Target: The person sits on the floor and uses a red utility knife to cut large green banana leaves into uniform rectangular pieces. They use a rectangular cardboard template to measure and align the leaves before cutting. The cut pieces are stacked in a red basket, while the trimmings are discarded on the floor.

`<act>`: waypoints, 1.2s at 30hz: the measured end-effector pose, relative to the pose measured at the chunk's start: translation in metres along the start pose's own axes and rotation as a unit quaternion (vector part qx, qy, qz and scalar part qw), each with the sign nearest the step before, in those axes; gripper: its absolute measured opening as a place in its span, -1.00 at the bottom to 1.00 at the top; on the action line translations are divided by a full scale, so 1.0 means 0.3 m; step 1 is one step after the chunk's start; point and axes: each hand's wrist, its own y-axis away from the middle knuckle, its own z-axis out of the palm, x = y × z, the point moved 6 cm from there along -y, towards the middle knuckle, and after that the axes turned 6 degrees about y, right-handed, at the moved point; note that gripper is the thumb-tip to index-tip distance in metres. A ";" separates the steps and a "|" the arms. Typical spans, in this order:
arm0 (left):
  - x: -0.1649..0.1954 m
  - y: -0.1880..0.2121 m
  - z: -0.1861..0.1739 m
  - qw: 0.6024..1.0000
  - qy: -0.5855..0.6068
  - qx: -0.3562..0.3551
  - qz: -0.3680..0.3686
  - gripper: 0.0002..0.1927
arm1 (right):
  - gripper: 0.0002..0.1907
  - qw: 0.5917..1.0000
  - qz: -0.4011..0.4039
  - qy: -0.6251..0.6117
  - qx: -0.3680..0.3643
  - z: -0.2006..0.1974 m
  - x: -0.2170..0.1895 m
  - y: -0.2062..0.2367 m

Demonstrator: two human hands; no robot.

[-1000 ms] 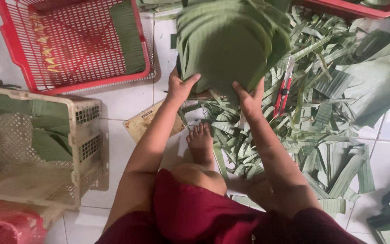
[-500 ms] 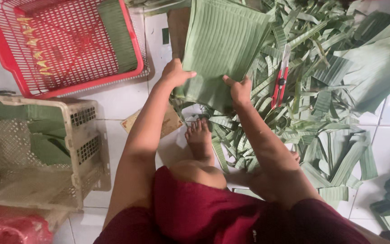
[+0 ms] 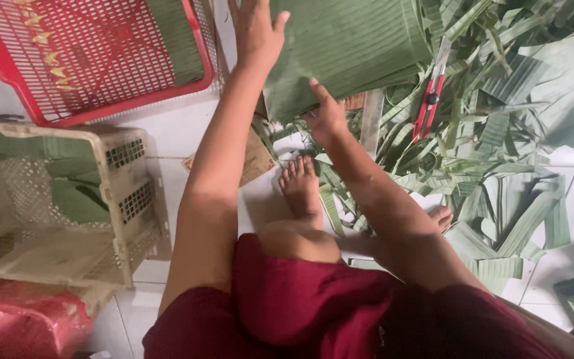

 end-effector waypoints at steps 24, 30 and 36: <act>-0.285 0.416 0.241 0.781 0.557 0.122 -0.256 -0.42 | -0.34 0.623 -0.359 0.657 0.226 -0.525 -0.252 0.201; -0.308 0.413 0.253 0.736 0.612 0.135 -0.255 -0.50 | -0.42 0.582 -0.400 0.646 0.290 -0.740 -0.354 0.287; -0.333 0.365 0.234 0.728 0.626 0.134 -0.246 -0.61 | -0.38 0.411 -0.494 0.677 0.360 -0.683 -0.546 0.390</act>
